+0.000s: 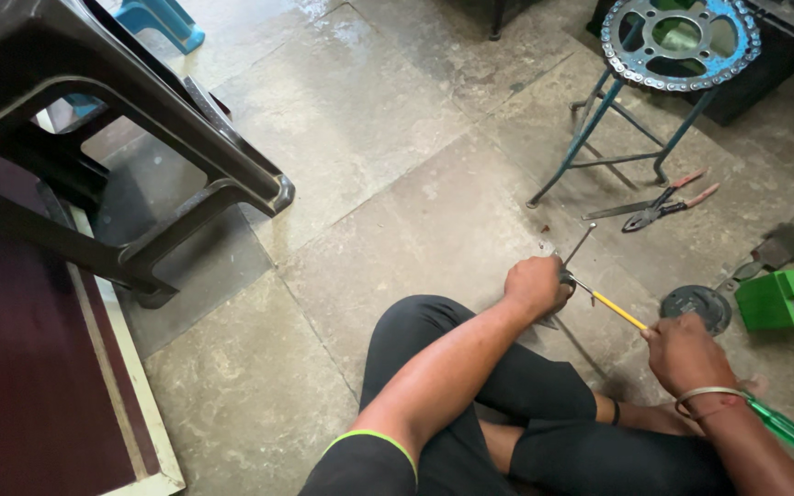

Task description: The person sits on the floor and uses a screwdriver to disassemble a small electrical component, separating the casing and internal parts. They then use pliers to remove a small metal piece from the component and inspect the internal mechanism.

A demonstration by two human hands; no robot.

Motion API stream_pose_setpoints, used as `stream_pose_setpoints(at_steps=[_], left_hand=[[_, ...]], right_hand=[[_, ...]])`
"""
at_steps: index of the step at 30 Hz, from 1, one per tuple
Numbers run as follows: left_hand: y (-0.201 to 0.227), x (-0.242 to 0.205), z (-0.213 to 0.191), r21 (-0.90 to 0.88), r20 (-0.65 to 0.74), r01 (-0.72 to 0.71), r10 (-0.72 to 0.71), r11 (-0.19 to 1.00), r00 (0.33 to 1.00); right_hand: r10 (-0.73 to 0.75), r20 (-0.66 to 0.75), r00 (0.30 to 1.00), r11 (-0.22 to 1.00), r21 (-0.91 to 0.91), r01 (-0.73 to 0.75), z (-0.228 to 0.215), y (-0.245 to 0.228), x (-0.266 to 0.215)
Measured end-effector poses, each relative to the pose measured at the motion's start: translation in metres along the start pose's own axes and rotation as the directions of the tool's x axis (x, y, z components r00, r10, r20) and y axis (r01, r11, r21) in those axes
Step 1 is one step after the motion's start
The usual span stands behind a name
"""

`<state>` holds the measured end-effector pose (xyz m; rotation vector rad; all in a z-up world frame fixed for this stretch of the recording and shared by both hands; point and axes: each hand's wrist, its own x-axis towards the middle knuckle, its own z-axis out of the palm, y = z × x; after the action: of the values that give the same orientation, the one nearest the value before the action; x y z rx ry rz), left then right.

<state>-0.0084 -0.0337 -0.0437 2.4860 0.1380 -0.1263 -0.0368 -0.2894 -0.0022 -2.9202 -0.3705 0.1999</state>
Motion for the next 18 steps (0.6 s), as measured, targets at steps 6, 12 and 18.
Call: stream_pose_setpoints(at_steps=[6, 12, 18], left_hand=[[0.003, -0.003, 0.0, 0.007, 0.019, 0.043, -0.044, 0.999, 0.999], [0.002, -0.002, -0.007, -0.011, 0.026, 0.087, -0.087, 0.996, 0.996], [-0.002, 0.0, -0.008, -0.017, 0.028, 0.086, -0.085, 0.996, 0.996]], right_hand=[[0.027, -0.024, 0.999, 0.997, -0.075, -0.028, -0.028, -0.031, -0.012], [-0.029, 0.088, 0.996, 0.996, -0.084, 0.036, 0.001, -0.009, 0.018], [0.023, 0.053, 0.998, 0.996, -0.089, -0.018, -0.019, -0.03, 0.016]])
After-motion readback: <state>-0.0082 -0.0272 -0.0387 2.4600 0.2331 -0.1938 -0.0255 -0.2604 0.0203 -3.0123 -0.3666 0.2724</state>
